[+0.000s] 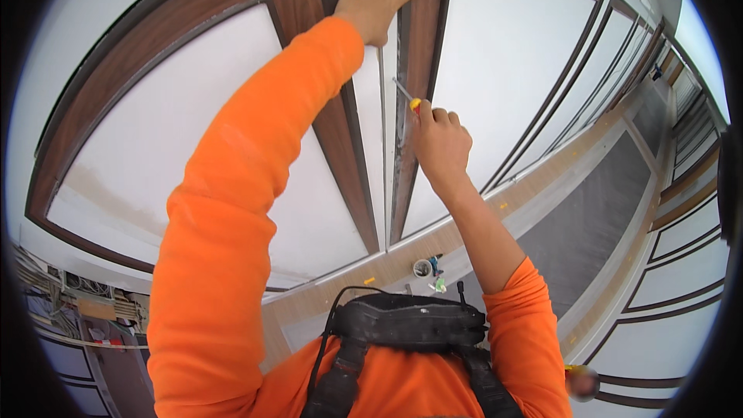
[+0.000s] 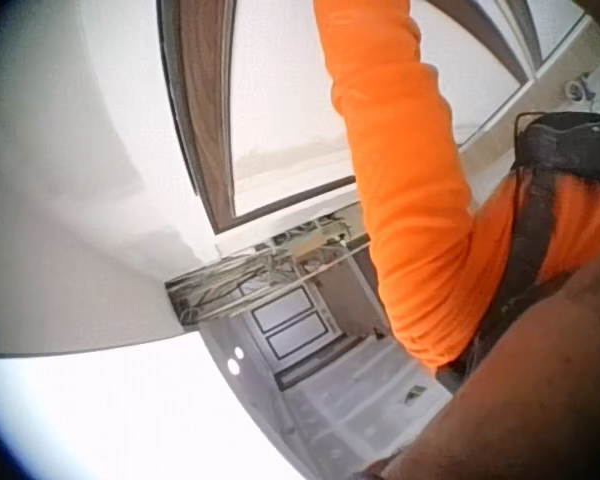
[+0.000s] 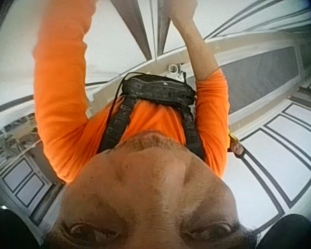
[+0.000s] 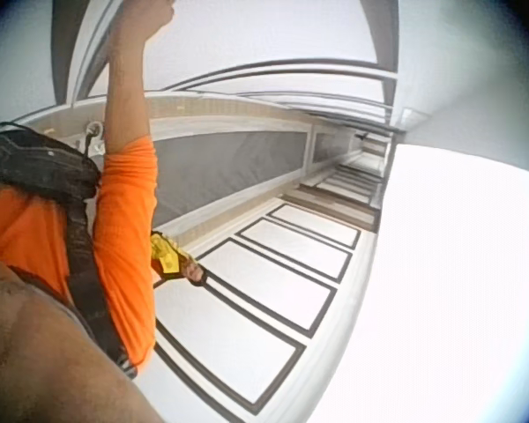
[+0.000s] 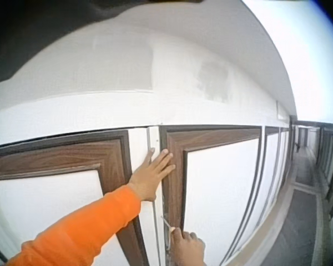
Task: The person uses a screwdriver to fasten screws into the seams of a decorative ceiling panel. They repeatedly tighten screws along the joints between the white and brown sections of the ceiling.
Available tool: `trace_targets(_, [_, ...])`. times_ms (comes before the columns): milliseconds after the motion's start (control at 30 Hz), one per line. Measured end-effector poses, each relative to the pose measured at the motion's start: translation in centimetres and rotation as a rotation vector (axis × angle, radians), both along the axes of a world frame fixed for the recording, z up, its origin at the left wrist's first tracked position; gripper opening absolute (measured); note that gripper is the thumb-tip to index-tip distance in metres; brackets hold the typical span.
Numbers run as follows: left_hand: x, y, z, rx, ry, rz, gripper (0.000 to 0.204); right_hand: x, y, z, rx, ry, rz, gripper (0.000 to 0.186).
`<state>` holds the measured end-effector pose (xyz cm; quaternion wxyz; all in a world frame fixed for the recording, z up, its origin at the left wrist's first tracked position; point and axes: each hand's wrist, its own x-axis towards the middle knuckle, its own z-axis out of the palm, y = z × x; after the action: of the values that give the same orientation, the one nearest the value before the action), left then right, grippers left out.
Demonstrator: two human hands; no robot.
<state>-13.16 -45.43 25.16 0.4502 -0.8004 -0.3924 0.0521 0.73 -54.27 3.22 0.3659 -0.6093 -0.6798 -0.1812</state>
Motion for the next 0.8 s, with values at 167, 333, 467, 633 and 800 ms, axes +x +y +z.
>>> trace_targets(167, [-0.6, 2.1, -2.9, 0.194, -0.022, 0.082, 0.093, 0.8, 0.7, 2.6, -0.689, 1.307, 0.245, 0.022])
trace_targets(333, [-0.4, 3.9, -3.6, 0.219, -0.08, -0.025, 0.121, 2.2, 1.9, 0.3, -0.567, 1.233, 0.438, 0.029])
trace_targets(467, [-0.5, 3.9, -3.5, 0.191, -0.074, -0.01, 0.122, 1.0, 1.2, -1.0, -0.079, 0.175, 0.072, 0.024])
trace_targets(633, [-0.1, 0.8, -1.4, 0.02, -0.017, -0.004, 0.116, 1.8, 1.3, 0.3, -0.542, 0.65, 0.208, 0.017])
trace_targets(800, [-0.1, 0.9, -1.2, -0.018, 0.006, 0.009, 0.118, 3.0, 1.7, 0.2, -0.846, 1.778, 0.652, 0.022])
